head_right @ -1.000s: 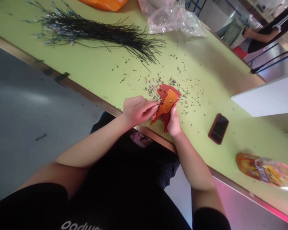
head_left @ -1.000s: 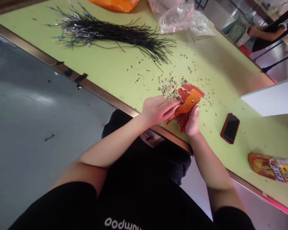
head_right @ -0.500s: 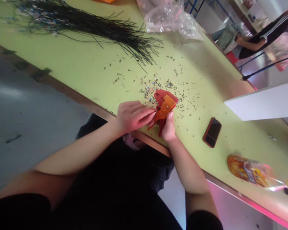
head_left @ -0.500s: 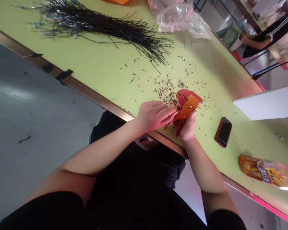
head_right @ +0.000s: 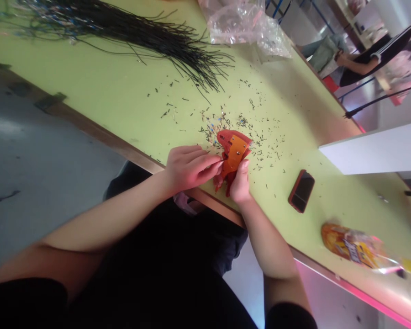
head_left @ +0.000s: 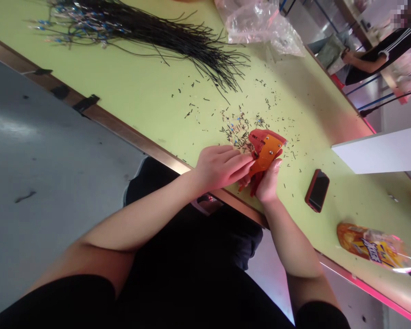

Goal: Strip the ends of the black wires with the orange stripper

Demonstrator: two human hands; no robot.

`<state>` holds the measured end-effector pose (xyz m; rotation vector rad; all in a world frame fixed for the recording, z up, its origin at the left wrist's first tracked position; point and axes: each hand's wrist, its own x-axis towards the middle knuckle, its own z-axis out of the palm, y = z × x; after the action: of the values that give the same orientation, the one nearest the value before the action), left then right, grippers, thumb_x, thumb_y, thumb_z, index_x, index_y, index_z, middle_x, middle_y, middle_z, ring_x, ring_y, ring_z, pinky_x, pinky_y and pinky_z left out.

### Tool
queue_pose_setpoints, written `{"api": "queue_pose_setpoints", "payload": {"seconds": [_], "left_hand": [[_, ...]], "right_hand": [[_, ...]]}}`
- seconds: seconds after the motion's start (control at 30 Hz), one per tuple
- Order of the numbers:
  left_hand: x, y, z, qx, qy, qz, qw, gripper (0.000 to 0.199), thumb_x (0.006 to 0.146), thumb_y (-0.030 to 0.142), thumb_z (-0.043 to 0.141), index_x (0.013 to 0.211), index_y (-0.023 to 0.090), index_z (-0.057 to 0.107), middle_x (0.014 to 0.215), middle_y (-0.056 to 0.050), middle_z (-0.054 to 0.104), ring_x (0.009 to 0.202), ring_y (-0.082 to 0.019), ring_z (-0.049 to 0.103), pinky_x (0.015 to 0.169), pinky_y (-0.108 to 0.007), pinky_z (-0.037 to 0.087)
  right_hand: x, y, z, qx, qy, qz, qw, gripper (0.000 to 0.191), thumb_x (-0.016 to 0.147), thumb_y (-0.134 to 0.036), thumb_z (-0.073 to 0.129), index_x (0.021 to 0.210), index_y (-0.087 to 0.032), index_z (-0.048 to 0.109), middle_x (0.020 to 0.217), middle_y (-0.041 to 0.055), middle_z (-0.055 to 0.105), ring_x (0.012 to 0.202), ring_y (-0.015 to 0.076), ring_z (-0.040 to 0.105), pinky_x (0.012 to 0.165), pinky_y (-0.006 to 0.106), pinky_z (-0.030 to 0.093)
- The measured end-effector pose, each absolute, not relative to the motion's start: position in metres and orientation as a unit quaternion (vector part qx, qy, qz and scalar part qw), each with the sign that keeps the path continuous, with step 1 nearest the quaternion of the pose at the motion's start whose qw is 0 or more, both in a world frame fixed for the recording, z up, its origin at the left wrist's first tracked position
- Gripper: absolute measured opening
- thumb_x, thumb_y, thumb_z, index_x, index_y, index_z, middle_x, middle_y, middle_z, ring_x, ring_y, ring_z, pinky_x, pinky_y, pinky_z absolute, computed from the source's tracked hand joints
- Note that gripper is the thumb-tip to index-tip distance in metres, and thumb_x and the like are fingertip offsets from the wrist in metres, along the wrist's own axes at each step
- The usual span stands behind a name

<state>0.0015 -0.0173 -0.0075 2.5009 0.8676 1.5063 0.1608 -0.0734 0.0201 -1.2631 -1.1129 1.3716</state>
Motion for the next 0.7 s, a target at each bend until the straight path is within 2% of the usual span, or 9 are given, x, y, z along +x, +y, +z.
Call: {"api": "queue_pose_setpoints", "payload": {"seconds": [0.13,0.23,0.37,0.57,0.7], "left_hand": [[0.002,-0.017,-0.004,0.806,0.291,0.511,0.068,0.024,0.110,0.036,0.054,0.097,0.028,0.072,0.067,0.003,0.073,0.057,-0.011,0.064,0.057,-0.026,0.046],[-0.001,-0.016,0.000,0.775,0.334,0.520,0.135,0.036,0.112,0.039,0.047,0.091,0.025,0.073,0.065,0.001,0.070,0.056,-0.011,0.062,0.057,-0.026,0.045],[-0.006,-0.013,0.003,0.703,0.390,0.556,0.209,0.044,0.113,0.048,0.046,0.088,0.022,0.071,0.070,-0.001,0.070,0.060,-0.012,0.062,0.059,-0.026,0.046],[-0.005,-0.008,0.000,0.702,0.343,0.586,0.215,0.042,0.113,0.047,0.048,0.090,0.020,0.070,0.071,0.001,0.069,0.060,-0.009,0.059,0.060,-0.024,0.045],[-0.002,-0.008,-0.003,0.722,0.337,0.568,0.207,0.046,0.115,0.047,0.042,0.090,0.020,0.069,0.072,0.000,0.069,0.061,-0.010,0.060,0.062,-0.024,0.046]], "right_hand": [[0.163,-0.071,0.023,-0.540,-0.430,0.555,0.464,0.089,0.075,-0.112,0.018,0.063,-0.030,0.050,0.049,0.0020,0.033,0.058,0.0294,0.060,0.057,0.050,0.059],[0.169,-0.070,0.029,-0.514,-0.416,0.594,0.457,0.090,0.075,-0.112,0.016,0.067,-0.030,0.053,0.053,0.0021,0.038,0.060,0.0282,0.060,0.060,0.049,0.060],[0.176,-0.072,0.037,-0.446,-0.412,0.669,0.429,0.087,0.077,-0.109,0.033,0.075,-0.028,0.064,0.058,0.0020,0.048,0.059,0.0260,0.061,0.061,0.048,0.061],[0.176,-0.076,0.035,-0.398,-0.411,0.727,0.381,0.089,0.073,-0.109,0.045,0.083,-0.025,0.072,0.063,0.0035,0.058,0.060,0.0241,0.058,0.070,0.051,0.065],[0.182,-0.077,0.030,-0.392,-0.415,0.736,0.365,0.091,0.073,-0.110,0.043,0.085,-0.025,0.074,0.064,0.0047,0.059,0.062,0.0258,0.060,0.068,0.052,0.065]]}}
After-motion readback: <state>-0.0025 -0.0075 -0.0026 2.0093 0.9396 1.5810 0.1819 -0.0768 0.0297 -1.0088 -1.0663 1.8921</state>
